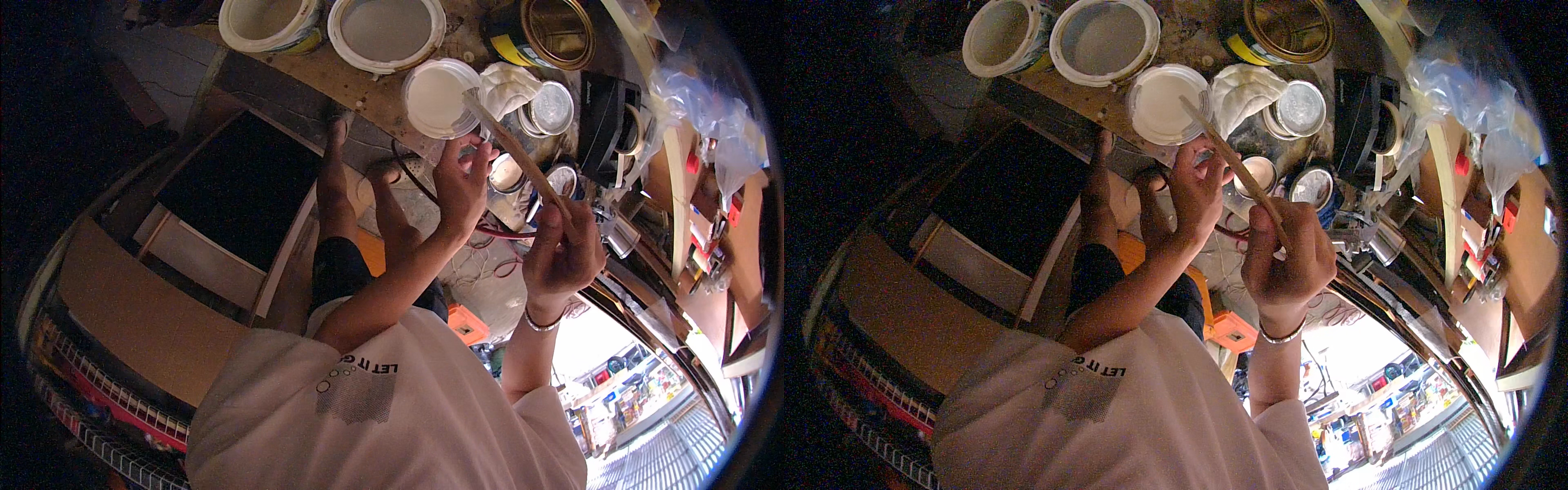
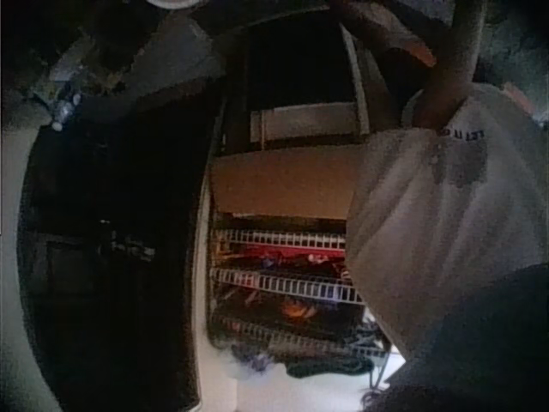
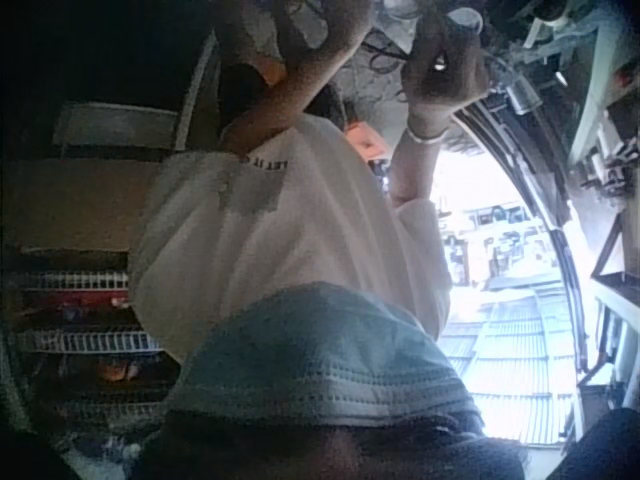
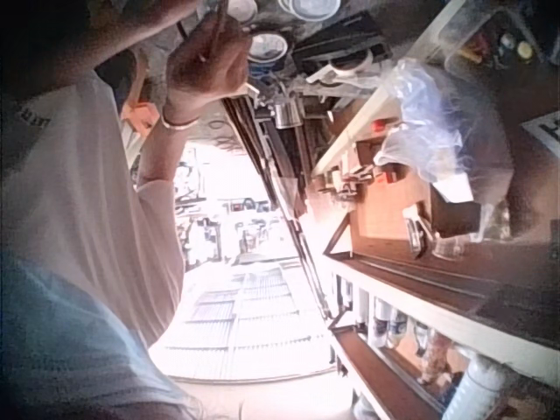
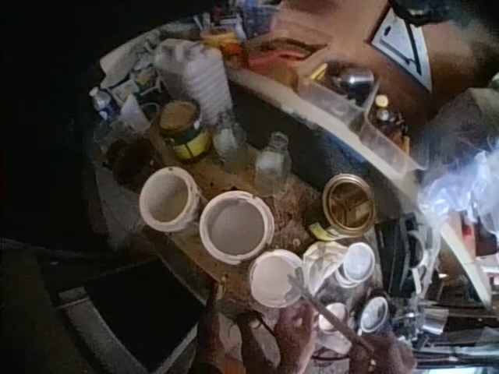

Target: The person prepares paint by mixing contents from several cans and pouring them into a spray gun cup. They then walk to an outdoor area and spray paint a wooden frame resting on a table.

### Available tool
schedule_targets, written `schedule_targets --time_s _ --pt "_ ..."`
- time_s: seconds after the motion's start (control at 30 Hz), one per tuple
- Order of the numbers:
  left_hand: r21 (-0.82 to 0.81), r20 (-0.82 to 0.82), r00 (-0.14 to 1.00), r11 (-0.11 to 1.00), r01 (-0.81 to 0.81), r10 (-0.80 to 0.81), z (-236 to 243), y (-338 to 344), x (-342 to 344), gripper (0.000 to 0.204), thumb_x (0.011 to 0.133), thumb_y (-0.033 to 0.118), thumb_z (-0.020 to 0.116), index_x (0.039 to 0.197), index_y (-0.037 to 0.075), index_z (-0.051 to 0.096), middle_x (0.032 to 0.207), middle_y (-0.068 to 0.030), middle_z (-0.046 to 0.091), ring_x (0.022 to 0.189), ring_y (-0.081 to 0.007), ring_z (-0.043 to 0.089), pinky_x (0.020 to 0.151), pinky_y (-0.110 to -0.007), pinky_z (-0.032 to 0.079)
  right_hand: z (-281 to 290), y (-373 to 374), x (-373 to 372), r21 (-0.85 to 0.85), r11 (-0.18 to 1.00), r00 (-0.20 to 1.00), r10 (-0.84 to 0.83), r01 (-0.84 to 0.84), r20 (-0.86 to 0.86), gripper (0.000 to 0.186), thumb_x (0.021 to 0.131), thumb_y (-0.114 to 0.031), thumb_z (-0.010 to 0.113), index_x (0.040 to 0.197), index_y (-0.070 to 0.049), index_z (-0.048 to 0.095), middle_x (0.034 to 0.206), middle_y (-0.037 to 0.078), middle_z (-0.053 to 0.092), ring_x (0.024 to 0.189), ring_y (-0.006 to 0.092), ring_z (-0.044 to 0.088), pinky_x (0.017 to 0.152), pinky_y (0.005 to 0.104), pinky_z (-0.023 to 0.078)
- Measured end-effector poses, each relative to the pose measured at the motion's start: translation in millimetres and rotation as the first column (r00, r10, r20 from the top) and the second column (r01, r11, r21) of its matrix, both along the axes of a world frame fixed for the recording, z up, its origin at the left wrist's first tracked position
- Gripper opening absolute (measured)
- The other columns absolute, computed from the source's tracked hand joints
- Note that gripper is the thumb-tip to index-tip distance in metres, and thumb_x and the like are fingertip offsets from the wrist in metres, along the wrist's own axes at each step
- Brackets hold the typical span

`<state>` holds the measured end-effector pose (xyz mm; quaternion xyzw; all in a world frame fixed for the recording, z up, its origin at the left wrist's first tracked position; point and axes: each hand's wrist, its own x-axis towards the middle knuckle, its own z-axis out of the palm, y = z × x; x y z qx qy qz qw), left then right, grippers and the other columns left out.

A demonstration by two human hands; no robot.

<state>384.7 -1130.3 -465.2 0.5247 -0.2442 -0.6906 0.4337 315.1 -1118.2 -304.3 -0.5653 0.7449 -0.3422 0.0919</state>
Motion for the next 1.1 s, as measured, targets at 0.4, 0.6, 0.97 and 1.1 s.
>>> schedule_targets --time_s 0.4,0.6,0.97,1.1 --pt "-0.468 0.562 0.827 0.811 0.350 -0.032 -8.7 5.6 36.5 0.017 0.089 -0.004 0.071 0.100 0.005 0.062 0.122 -0.0154 0.062 0.106 -0.0294 0.068 0.084 -0.035 0.060 -42.8 12.2 11.2 0.011 1.000 0.998 -0.023 0.023 0.054 0.011 0.088 -0.005 0.074 0.092 0.002 0.066 0.074 0.014 0.065 0.058 0.0295 0.064 0.053 0.0347 0.047" --pt "-0.565 0.599 0.801 0.705 0.429 -0.006 -27.7 6.9 52.7 0.027 0.084 -0.008 0.073 0.104 0.008 0.066 0.127 -0.0184 0.058 0.112 -0.0349 0.064 0.091 -0.042 0.054 -67.3 29.9 43.5 0.098 0.885 0.721 -0.431 0.456 0.543 0.016 0.103 -0.011 0.060 0.095 0.000 0.068 0.073 0.005 0.066 0.059 0.0113 0.061 0.051 0.0264 0.047" --pt "-0.415 0.835 0.539 0.517 0.749 -0.109 -52.9 4.5 72.3 0.031 0.088 0.004 0.074 0.117 0.012 0.068 0.132 -0.0214 0.054 0.115 -0.0422 0.060 0.098 -0.050 0.051 -78.9 35.7 66.8 0.354 0.746 0.050 -0.459 0.564 0.887 0.032 0.107 -0.031 0.055 0.094 -0.004 0.066 0.062 0.000 0.057 0.045 0.0039 0.041 0.040 0.0208 0.028" --pt "-0.483 0.794 0.601 0.504 0.716 -0.094 -43.4 -5.0 72.0 0.027 0.091 0.010 0.071 0.118 0.006 0.069 0.123 -0.0210 0.059 0.113 -0.0413 0.060 0.096 -0.050 0.051 -86.4 43.9 70.1 0.373 0.756 -0.082 -0.394 0.538 0.916 0.031 0.107 -0.032 0.055 0.097 -0.005 0.065 0.067 0.002 0.061 0.048 0.0056 0.047 0.041 0.0207 0.031"
